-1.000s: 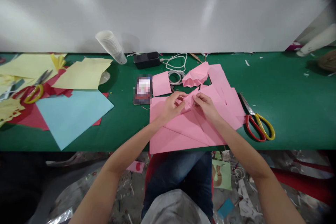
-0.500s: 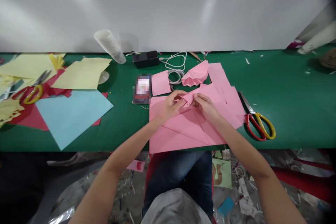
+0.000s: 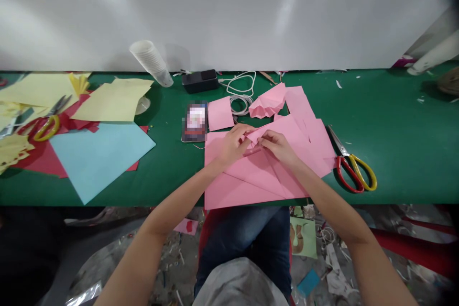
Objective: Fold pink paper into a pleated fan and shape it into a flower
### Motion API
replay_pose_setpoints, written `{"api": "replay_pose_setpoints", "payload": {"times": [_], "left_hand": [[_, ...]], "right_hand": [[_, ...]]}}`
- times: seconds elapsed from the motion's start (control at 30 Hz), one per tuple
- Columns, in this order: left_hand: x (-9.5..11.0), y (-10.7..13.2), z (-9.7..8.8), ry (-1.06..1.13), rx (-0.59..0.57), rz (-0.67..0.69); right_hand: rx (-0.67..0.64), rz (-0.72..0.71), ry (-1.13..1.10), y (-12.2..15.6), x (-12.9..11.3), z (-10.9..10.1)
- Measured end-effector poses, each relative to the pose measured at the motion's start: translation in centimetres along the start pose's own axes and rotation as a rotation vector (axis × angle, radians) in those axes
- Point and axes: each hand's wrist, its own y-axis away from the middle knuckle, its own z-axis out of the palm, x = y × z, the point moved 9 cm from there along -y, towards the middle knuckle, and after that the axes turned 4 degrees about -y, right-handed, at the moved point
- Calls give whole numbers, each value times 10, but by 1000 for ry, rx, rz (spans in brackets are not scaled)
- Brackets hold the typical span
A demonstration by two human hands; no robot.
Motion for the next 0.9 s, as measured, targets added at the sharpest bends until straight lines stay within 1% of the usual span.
{"api": "replay_pose_setpoints", "payload": {"times": [0.1, 0.2, 0.33, 0.4, 0.5, 0.6, 0.67, 0.7, 0.8, 0.83, 0.9], "left_hand": [[7, 3, 0, -97, 10, 95], [7, 4, 1, -119, -2, 100], [7, 5, 7, -120, -86, 106], [5, 5, 11, -66, -115, 67], [-2, 4, 14, 85, -131, -21], [-6, 3, 16, 187, -115, -81], [-11, 2, 16, 200, -104, -138], [-13, 3, 17, 202, -117, -174], [-21, 7, 25, 204, -195, -286], [-22, 7, 26, 201, -203, -299], [-22, 6, 22, 191, -164, -283]], "right_hand": [[6, 30, 4, 0, 4, -1], [-8, 47, -21, 0, 6, 1], [-40, 44, -33, 1, 4, 5], [-42, 45, -40, 2, 4, 6], [-8, 36, -13, 1, 4, 3], [26, 14, 12, 1, 5, 0], [49, -6, 6, 1, 5, -2], [59, -19, 9, 1, 5, -3], [61, -62, 52, 2, 4, -4], [54, -74, 73, 2, 3, -4], [56, -102, 135, 2, 1, -4]]}}
